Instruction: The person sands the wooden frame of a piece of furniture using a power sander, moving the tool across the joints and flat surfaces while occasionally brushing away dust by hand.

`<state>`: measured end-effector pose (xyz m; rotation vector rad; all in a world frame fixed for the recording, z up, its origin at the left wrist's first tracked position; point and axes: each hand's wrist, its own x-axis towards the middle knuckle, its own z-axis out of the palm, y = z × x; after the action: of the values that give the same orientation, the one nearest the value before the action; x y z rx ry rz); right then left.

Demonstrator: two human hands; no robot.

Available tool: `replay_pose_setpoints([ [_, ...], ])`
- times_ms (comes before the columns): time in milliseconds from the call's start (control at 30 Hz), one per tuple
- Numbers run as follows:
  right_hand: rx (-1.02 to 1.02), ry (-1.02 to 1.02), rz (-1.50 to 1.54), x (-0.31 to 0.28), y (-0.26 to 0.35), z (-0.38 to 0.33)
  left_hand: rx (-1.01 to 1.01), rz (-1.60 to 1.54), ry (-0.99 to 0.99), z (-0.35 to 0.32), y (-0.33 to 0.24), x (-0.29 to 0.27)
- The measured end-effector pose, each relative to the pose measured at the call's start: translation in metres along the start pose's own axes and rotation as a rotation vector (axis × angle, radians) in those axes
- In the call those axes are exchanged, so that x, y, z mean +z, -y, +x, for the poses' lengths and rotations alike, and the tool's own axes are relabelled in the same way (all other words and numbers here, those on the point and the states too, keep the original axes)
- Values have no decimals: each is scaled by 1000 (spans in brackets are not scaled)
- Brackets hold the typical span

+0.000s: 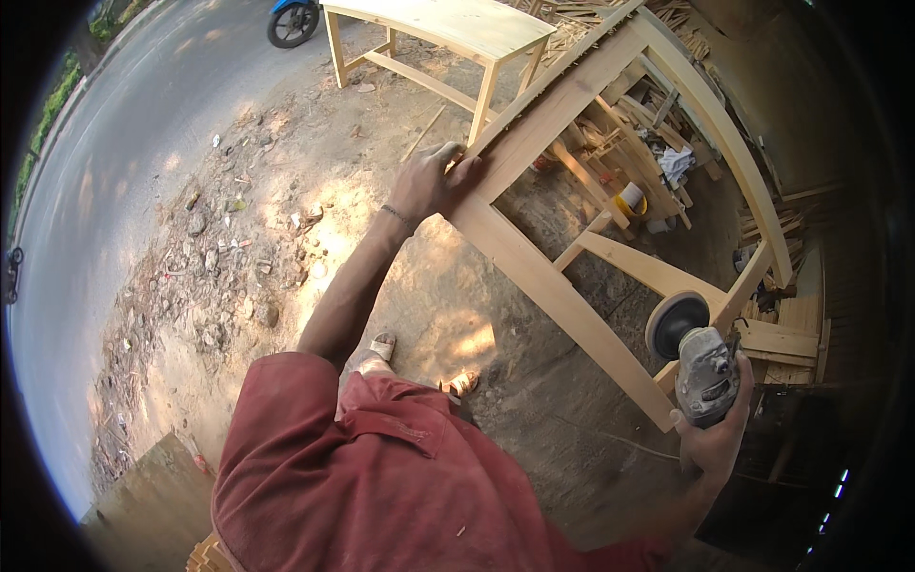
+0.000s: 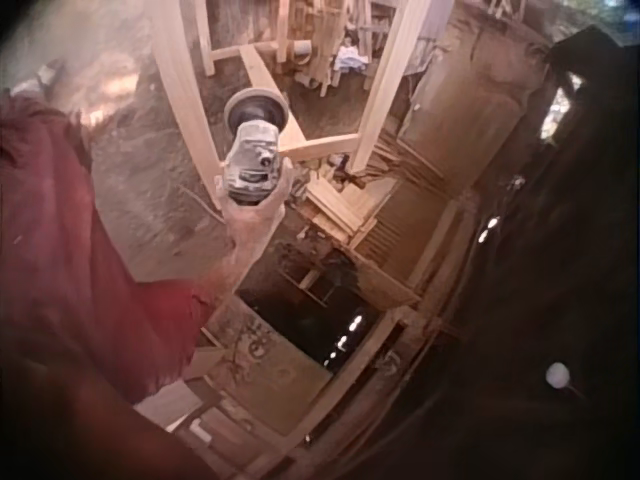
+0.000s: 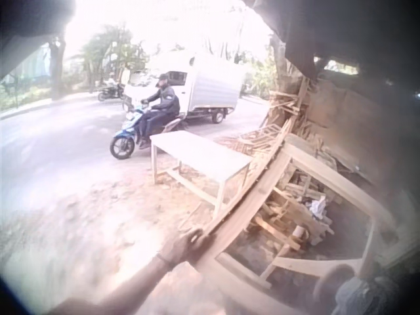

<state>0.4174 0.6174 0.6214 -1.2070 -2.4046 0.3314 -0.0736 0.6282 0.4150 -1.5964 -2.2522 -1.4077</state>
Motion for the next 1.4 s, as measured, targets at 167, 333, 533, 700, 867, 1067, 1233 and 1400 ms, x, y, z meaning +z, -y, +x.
replay_pose_setpoints([
  [167, -474, -21, -205, 16, 15, 134, -129, -22, 14, -18, -2, -2],
  [333, -720, 14, 67, 113, -4, 220, -78, -70, -68, -24, 4, 14],
  [533, -805, 158, 288, 199, 0, 241, -272, -188, -14, -19, 2, 3],
  [700, -828, 194, 305, 212, -2, 234, -332, -296, -85, -17, 10, 10],
  [867, -816, 206, 307, 220, -1, 223, -321, -277, -69, -18, 15, 12],
  [1067, -871, 179, 282, 229, 1, 219, -325, -311, -78, -21, 11, 9],
  [1233, -854, 210, 268, 233, 1, 214, -330, -323, -94, -25, 10, 8],
  [1400, -841, 199, 282, 234, 5, 213, -362, -347, -80, -26, 12, 8],
])
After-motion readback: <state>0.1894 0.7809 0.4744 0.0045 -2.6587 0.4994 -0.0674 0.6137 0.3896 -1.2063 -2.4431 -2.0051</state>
